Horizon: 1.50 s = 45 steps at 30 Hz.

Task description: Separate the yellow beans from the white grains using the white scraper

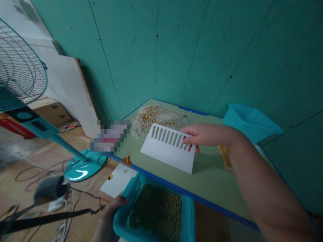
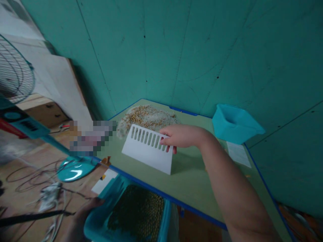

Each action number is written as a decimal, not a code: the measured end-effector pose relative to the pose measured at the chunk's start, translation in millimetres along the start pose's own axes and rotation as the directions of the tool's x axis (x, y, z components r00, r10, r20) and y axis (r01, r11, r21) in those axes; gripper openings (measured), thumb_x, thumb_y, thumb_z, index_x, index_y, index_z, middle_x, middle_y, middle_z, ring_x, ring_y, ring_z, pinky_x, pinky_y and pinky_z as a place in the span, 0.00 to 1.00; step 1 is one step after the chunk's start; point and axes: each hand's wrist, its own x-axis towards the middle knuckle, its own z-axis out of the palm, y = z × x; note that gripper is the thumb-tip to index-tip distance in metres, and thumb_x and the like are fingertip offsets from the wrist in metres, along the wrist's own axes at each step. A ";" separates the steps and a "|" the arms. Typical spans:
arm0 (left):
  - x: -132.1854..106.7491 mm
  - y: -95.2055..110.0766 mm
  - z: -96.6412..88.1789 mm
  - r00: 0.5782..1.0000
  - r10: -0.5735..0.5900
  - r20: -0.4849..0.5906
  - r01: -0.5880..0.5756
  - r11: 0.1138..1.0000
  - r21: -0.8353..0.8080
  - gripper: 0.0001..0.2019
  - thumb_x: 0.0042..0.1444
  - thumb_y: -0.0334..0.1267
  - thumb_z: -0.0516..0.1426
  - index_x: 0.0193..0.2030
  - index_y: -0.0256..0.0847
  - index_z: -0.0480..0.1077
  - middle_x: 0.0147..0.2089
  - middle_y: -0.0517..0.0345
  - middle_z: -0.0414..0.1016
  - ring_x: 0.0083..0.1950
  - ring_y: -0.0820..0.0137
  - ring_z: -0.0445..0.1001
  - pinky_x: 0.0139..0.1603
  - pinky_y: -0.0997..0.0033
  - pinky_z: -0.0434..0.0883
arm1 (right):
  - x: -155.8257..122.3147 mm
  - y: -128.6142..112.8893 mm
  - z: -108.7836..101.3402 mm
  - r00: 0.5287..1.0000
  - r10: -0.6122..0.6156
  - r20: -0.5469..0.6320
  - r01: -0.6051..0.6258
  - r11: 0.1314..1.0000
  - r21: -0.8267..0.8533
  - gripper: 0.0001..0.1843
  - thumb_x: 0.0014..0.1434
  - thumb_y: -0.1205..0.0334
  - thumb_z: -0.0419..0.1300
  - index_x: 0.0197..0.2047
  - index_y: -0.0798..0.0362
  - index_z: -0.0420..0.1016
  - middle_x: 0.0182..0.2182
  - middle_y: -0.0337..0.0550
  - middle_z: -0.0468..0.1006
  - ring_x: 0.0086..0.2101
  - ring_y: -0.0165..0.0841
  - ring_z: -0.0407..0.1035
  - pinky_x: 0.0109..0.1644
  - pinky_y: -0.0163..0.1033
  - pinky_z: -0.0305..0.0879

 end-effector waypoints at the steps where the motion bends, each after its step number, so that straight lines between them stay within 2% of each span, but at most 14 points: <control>1: 0.9 -0.1 -1.9 1.000 -0.002 -0.011 0.002 1.000 0.007 0.24 0.34 0.24 0.57 0.43 0.37 0.75 0.29 0.52 0.81 0.36 0.47 0.76 0.38 0.53 0.73 | -1.0 2.1 -2.3 0.999 0.030 -0.026 -0.031 0.999 -0.024 0.06 0.56 0.63 0.51 0.35 0.55 0.66 0.31 0.44 0.74 0.26 0.29 0.69 0.24 0.32 0.64; 5: 2.1 -0.4 -4.8 0.999 0.037 -0.018 -0.036 0.999 0.038 0.17 0.33 0.24 0.58 0.34 0.35 0.77 0.28 0.51 0.81 0.40 0.47 0.75 0.38 0.55 0.74 | -1.7 13.0 -8.8 0.988 0.112 -0.103 -0.119 0.991 -0.062 0.07 0.56 0.62 0.50 0.35 0.55 0.65 0.31 0.46 0.74 0.25 0.29 0.68 0.23 0.32 0.62; 9: -0.3 0.1 -2.5 0.998 0.051 -0.046 -0.049 0.997 0.060 0.19 0.33 0.26 0.58 0.38 0.35 0.75 0.28 0.51 0.81 0.42 0.48 0.75 0.38 0.56 0.73 | -3.6 26.3 -14.9 0.975 0.120 -0.188 -0.141 0.985 -0.101 0.08 0.56 0.60 0.51 0.35 0.55 0.66 0.29 0.45 0.75 0.23 0.29 0.67 0.22 0.32 0.60; 12: -1.2 0.8 -1.9 0.998 0.039 -0.045 -0.036 0.997 0.068 0.18 0.35 0.27 0.59 0.38 0.35 0.75 0.28 0.50 0.81 0.41 0.48 0.75 0.36 0.55 0.73 | -7.5 31.3 -19.7 0.970 0.105 -0.221 -0.128 0.987 -0.093 0.09 0.56 0.60 0.50 0.35 0.55 0.66 0.29 0.45 0.74 0.25 0.30 0.67 0.24 0.33 0.60; 15: 0.2 0.9 -3.2 0.999 0.006 -0.037 -0.005 0.999 0.043 0.10 0.36 0.29 0.59 0.29 0.35 0.76 0.26 0.49 0.81 0.39 0.48 0.76 0.36 0.56 0.73 | -10.6 29.5 -22.5 0.959 0.061 -0.278 -0.086 0.993 -0.077 0.10 0.57 0.60 0.48 0.36 0.55 0.66 0.30 0.45 0.74 0.27 0.30 0.67 0.26 0.33 0.61; 18: 2.6 0.2 -5.0 1.000 -0.012 -0.018 0.012 1.000 -0.025 0.07 0.35 0.30 0.60 0.26 0.36 0.76 0.25 0.50 0.81 0.39 0.48 0.76 0.38 0.57 0.73 | -10.4 24.9 -21.9 0.940 0.043 -0.339 -0.083 0.991 -0.107 0.11 0.58 0.59 0.47 0.36 0.55 0.66 0.30 0.44 0.74 0.29 0.31 0.68 0.27 0.33 0.60; 23: 4.9 -1.2 -7.1 1.000 0.004 -0.014 -0.004 1.000 -0.012 0.10 0.35 0.30 0.60 0.29 0.36 0.76 0.27 0.51 0.81 0.41 0.49 0.75 0.39 0.56 0.73 | -3.1 21.0 -16.8 0.927 0.040 -0.372 -0.112 0.978 -0.174 0.12 0.58 0.58 0.47 0.36 0.54 0.67 0.31 0.44 0.75 0.30 0.31 0.68 0.29 0.32 0.58; 27: 7.0 -1.2 -10.1 1.000 0.028 -0.012 -0.028 1.000 0.004 0.23 0.36 0.30 0.60 0.45 0.33 0.72 0.30 0.50 0.81 0.43 0.47 0.74 0.41 0.53 0.72 | 4.1 20.2 -12.8 0.929 -0.008 -0.370 -0.082 0.970 -0.227 0.13 0.58 0.57 0.47 0.36 0.54 0.68 0.32 0.44 0.75 0.30 0.31 0.67 0.29 0.33 0.56; 29: 10.1 -0.9 -13.5 1.000 0.026 -0.013 -0.026 1.000 0.014 0.27 0.36 0.30 0.60 0.49 0.32 0.69 0.30 0.50 0.81 0.43 0.47 0.74 0.41 0.53 0.71 | 6.6 18.7 -10.7 0.926 -0.027 -0.376 -0.071 0.967 -0.246 0.13 0.58 0.57 0.47 0.36 0.54 0.68 0.32 0.44 0.75 0.30 0.31 0.66 0.29 0.33 0.56; 33: 14.9 -0.1 -19.1 1.000 0.011 0.003 -0.011 0.999 0.033 0.29 0.35 0.31 0.61 0.50 0.30 0.69 0.31 0.48 0.81 0.44 0.46 0.74 0.42 0.53 0.71 | 9.1 13.2 -6.6 0.916 -0.071 -0.394 -0.052 0.955 -0.292 0.12 0.58 0.59 0.46 0.34 0.55 0.67 0.30 0.44 0.74 0.29 0.31 0.65 0.29 0.33 0.54; 38: 8.6 0.3 -14.2 1.000 0.009 -0.028 -0.009 1.000 0.022 0.31 0.36 0.30 0.60 0.52 0.29 0.66 0.30 0.50 0.81 0.42 0.47 0.75 0.43 0.53 0.70 | 10.4 8.1 -4.1 0.919 -0.099 -0.381 -0.029 0.948 -0.317 0.11 0.58 0.59 0.46 0.32 0.55 0.65 0.28 0.43 0.72 0.28 0.30 0.64 0.28 0.33 0.53; 42: 5.9 2.4 -10.9 0.998 0.066 -0.017 -0.066 0.998 0.010 0.28 0.36 0.28 0.59 0.50 0.37 0.69 0.29 0.54 0.82 0.40 0.48 0.76 0.43 0.53 0.70 | 10.8 7.0 -3.4 0.915 -0.092 -0.393 -0.043 0.946 -0.321 0.11 0.58 0.60 0.46 0.31 0.55 0.65 0.27 0.43 0.71 0.28 0.30 0.64 0.28 0.33 0.52; 45: 6.7 5.8 -11.5 0.996 0.088 -0.028 -0.086 0.995 0.051 0.25 0.35 0.27 0.60 0.46 0.37 0.73 0.27 0.53 0.81 0.37 0.47 0.76 0.41 0.52 0.71 | 10.6 6.6 -2.7 0.914 -0.094 -0.395 -0.040 0.948 -0.317 0.11 0.58 0.60 0.46 0.31 0.55 0.65 0.28 0.44 0.72 0.28 0.30 0.64 0.28 0.33 0.52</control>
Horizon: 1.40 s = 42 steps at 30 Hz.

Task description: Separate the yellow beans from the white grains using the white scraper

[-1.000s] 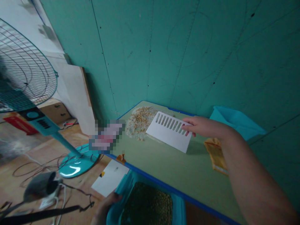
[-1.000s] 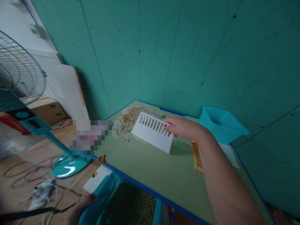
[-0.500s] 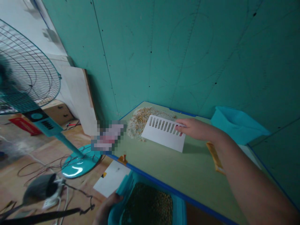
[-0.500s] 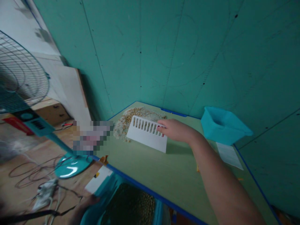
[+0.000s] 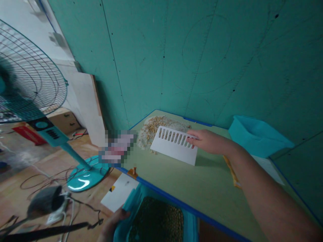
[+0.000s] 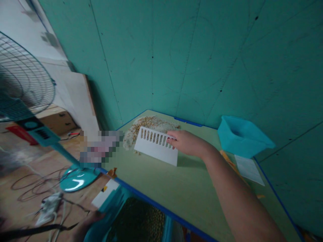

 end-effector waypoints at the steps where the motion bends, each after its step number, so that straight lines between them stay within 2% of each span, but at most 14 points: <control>1: 0.3 1.1 -0.5 1.000 -0.006 -0.006 0.006 1.000 0.013 0.25 0.35 0.27 0.60 0.46 0.37 0.73 0.27 0.52 0.81 0.35 0.47 0.77 0.40 0.51 0.71 | -0.2 -0.2 0.2 1.000 -0.002 -0.002 0.002 1.000 0.001 0.11 0.58 0.60 0.46 0.31 0.55 0.65 0.28 0.44 0.72 0.28 0.30 0.64 0.28 0.33 0.52; 5: 2.0 3.0 -4.5 1.000 -0.025 -0.014 0.024 1.000 -0.005 0.25 0.36 0.30 0.61 0.47 0.34 0.72 0.28 0.50 0.81 0.35 0.46 0.77 0.36 0.51 0.73 | -0.1 -1.2 1.1 1.000 -0.019 -0.008 0.019 1.000 0.007 0.11 0.58 0.60 0.46 0.29 0.55 0.64 0.27 0.42 0.71 0.27 0.30 0.63 0.28 0.32 0.52; 9: 7.0 0.0 -12.6 0.998 -0.067 0.004 0.068 0.995 -0.068 0.32 0.37 0.31 0.61 0.54 0.31 0.65 0.30 0.48 0.81 0.39 0.46 0.76 0.36 0.51 0.73 | 0.9 -2.3 1.6 0.999 -0.031 -0.011 0.032 0.999 0.006 0.11 0.58 0.60 0.46 0.28 0.54 0.64 0.26 0.42 0.70 0.27 0.30 0.63 0.27 0.33 0.51; 13: 9.8 -1.7 -16.5 0.994 -0.107 0.013 0.107 0.990 -0.095 0.35 0.37 0.31 0.60 0.57 0.31 0.60 0.32 0.46 0.81 0.38 0.45 0.76 0.35 0.51 0.72 | 1.0 -2.9 1.1 1.000 -0.018 -0.005 0.018 1.000 0.006 0.11 0.58 0.59 0.47 0.30 0.55 0.66 0.26 0.43 0.71 0.27 0.30 0.63 0.27 0.33 0.51; 19: 0.5 1.4 -7.3 0.997 -0.075 -0.009 0.073 0.993 -0.089 0.31 0.37 0.31 0.60 0.54 0.31 0.65 0.27 0.50 0.81 0.33 0.47 0.77 0.33 0.53 0.73 | 1.1 -2.0 0.5 1.000 -0.025 -0.015 0.026 1.000 0.007 0.11 0.58 0.60 0.47 0.31 0.55 0.66 0.27 0.43 0.71 0.27 0.30 0.63 0.28 0.33 0.52; 27: -1.4 1.1 -3.9 0.998 -0.032 -0.049 0.029 0.998 -0.055 0.28 0.36 0.31 0.60 0.50 0.30 0.68 0.28 0.49 0.81 0.39 0.46 0.75 0.31 0.54 0.74 | 2.0 -2.6 0.4 1.000 -0.017 0.003 0.017 1.000 -0.007 0.12 0.58 0.59 0.46 0.31 0.55 0.66 0.27 0.43 0.71 0.27 0.30 0.63 0.28 0.32 0.52; 33: -0.7 2.5 -4.5 0.997 -0.021 -0.073 0.021 1.000 0.004 0.24 0.36 0.31 0.61 0.45 0.30 0.71 0.25 0.50 0.81 0.33 0.48 0.77 0.33 0.54 0.74 | 1.3 -0.9 1.2 1.000 -0.014 -0.005 0.014 1.000 0.022 0.11 0.58 0.59 0.46 0.32 0.55 0.66 0.28 0.43 0.72 0.27 0.30 0.63 0.28 0.32 0.52; 42: 2.6 -1.1 -7.5 0.998 -0.048 -0.036 0.046 0.998 -0.040 0.29 0.36 0.28 0.58 0.51 0.32 0.67 0.23 0.53 0.80 0.29 0.49 0.78 0.32 0.52 0.73 | 1.8 -1.0 0.6 1.000 -0.003 -0.008 0.003 1.000 0.013 0.12 0.58 0.59 0.47 0.31 0.55 0.66 0.27 0.43 0.72 0.27 0.29 0.63 0.27 0.32 0.51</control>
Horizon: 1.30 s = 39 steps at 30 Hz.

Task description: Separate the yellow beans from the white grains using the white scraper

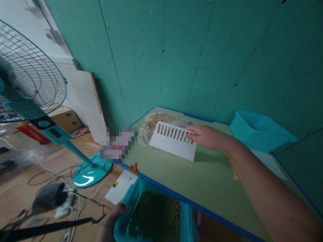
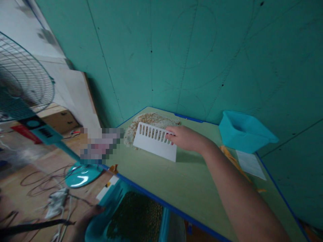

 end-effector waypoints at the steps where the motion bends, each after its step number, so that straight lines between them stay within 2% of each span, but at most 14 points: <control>1: -0.1 -0.1 0.1 1.000 -0.005 0.002 0.005 1.000 -0.003 0.30 0.36 0.27 0.57 0.52 0.33 0.66 0.24 0.53 0.81 0.29 0.49 0.78 0.32 0.52 0.73 | 0.0 -0.1 -0.1 1.000 0.000 -0.001 0.000 1.000 -0.005 0.12 0.58 0.59 0.47 0.31 0.55 0.66 0.27 0.43 0.72 0.27 0.29 0.63 0.27 0.32 0.51; 6: -1.9 1.9 2.1 1.000 -0.009 -0.003 0.009 1.000 0.019 0.31 0.34 0.25 0.57 0.52 0.31 0.66 0.26 0.50 0.81 0.30 0.48 0.77 0.32 0.53 0.74 | 0.1 -1.5 -0.8 1.000 -0.010 -0.001 0.010 1.000 -0.001 0.11 0.58 0.59 0.47 0.31 0.55 0.66 0.27 0.43 0.72 0.27 0.29 0.64 0.27 0.32 0.52; 14: -3.0 3.3 3.1 0.999 0.031 -0.028 -0.031 0.999 0.009 0.25 0.34 0.26 0.59 0.45 0.31 0.73 0.31 0.48 0.81 0.30 0.49 0.77 0.31 0.54 0.75 | 0.2 2.7 -1.0 1.000 -0.001 -0.006 0.001 1.000 0.015 0.12 0.58 0.59 0.46 0.33 0.55 0.67 0.28 0.43 0.73 0.28 0.30 0.64 0.28 0.33 0.53; 18: 1.8 1.7 -1.9 1.000 0.000 -0.009 0.000 0.999 0.040 0.21 0.35 0.27 0.58 0.42 0.32 0.74 0.28 0.49 0.81 0.31 0.48 0.77 0.31 0.54 0.75 | 0.0 10.6 -0.4 0.999 0.013 -0.037 -0.011 0.998 0.069 0.12 0.58 0.58 0.46 0.35 0.55 0.67 0.30 0.45 0.74 0.29 0.30 0.65 0.28 0.33 0.54; 24: 6.9 -0.8 -7.5 1.000 -0.021 0.011 0.021 1.000 -0.001 0.24 0.36 0.25 0.58 0.45 0.36 0.74 0.24 0.52 0.81 0.32 0.48 0.77 0.34 0.53 0.74 | 1.2 9.8 0.8 1.000 0.016 -0.014 -0.015 0.999 0.051 0.12 0.58 0.58 0.47 0.34 0.55 0.68 0.30 0.44 0.74 0.29 0.31 0.66 0.29 0.33 0.55; 34: -0.4 1.4 0.8 1.000 0.023 -0.016 -0.022 0.997 0.079 0.25 0.35 0.27 0.57 0.46 0.33 0.73 0.19 0.53 0.79 0.28 0.51 0.78 0.31 0.56 0.74 | 1.8 5.5 0.7 1.000 0.011 -0.007 -0.011 1.000 0.016 0.11 0.58 0.58 0.47 0.31 0.54 0.65 0.28 0.43 0.72 0.28 0.30 0.65 0.28 0.32 0.53; 39: -0.1 1.4 0.3 0.999 0.024 -0.031 -0.020 0.991 0.129 0.24 0.36 0.28 0.57 0.45 0.33 0.73 0.19 0.53 0.79 0.29 0.50 0.78 0.35 0.53 0.73 | 2.4 5.4 1.7 1.000 -0.007 -0.026 0.007 1.000 -0.004 0.11 0.58 0.58 0.46 0.32 0.54 0.65 0.27 0.43 0.72 0.28 0.30 0.64 0.27 0.33 0.51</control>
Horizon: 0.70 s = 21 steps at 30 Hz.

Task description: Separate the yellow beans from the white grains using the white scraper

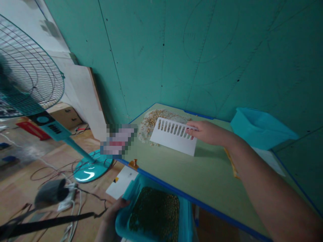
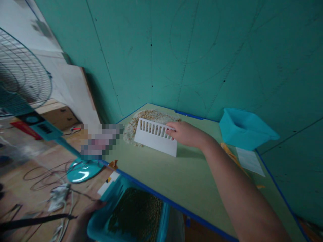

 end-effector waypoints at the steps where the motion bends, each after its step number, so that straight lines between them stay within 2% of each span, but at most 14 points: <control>1: 0.5 -0.3 -0.7 1.000 0.003 0.000 -0.003 1.000 0.001 0.23 0.36 0.29 0.57 0.44 0.33 0.74 0.19 0.53 0.79 0.30 0.49 0.77 0.35 0.52 0.73 | -0.1 -0.3 0.2 1.000 -0.003 0.000 0.003 1.000 0.002 0.12 0.58 0.58 0.46 0.32 0.54 0.65 0.27 0.43 0.71 0.27 0.30 0.64 0.27 0.33 0.51; 7: 0.5 -0.6 -0.5 1.000 0.026 0.007 -0.026 0.999 0.023 0.16 0.35 0.29 0.58 0.36 0.33 0.76 0.19 0.50 0.79 0.27 0.49 0.77 0.31 0.53 0.73 | -0.6 -1.3 0.8 1.000 -0.012 0.009 0.012 1.000 0.004 0.12 0.58 0.58 0.46 0.32 0.55 0.66 0.28 0.43 0.72 0.28 0.30 0.63 0.27 0.33 0.51; 13: -5.9 2.5 7.6 0.999 0.025 0.047 -0.024 1.000 -0.014 0.18 0.35 0.31 0.59 0.38 0.35 0.76 0.26 0.50 0.81 0.23 0.53 0.77 0.27 0.56 0.74 | 0.0 -0.2 1.0 0.999 -0.027 0.022 0.027 1.000 0.016 0.12 0.58 0.58 0.46 0.33 0.55 0.66 0.29 0.43 0.72 0.28 0.30 0.63 0.28 0.33 0.52; 21: -8.7 3.4 8.2 0.999 0.019 0.033 -0.017 0.998 -0.057 0.15 0.35 0.30 0.58 0.34 0.36 0.76 0.25 0.52 0.81 0.20 0.57 0.76 0.21 0.62 0.74 | -2.0 -3.1 -0.5 0.997 -0.033 0.071 0.031 0.999 0.028 0.13 0.58 0.56 0.46 0.32 0.55 0.66 0.27 0.41 0.71 0.28 0.30 0.63 0.28 0.33 0.52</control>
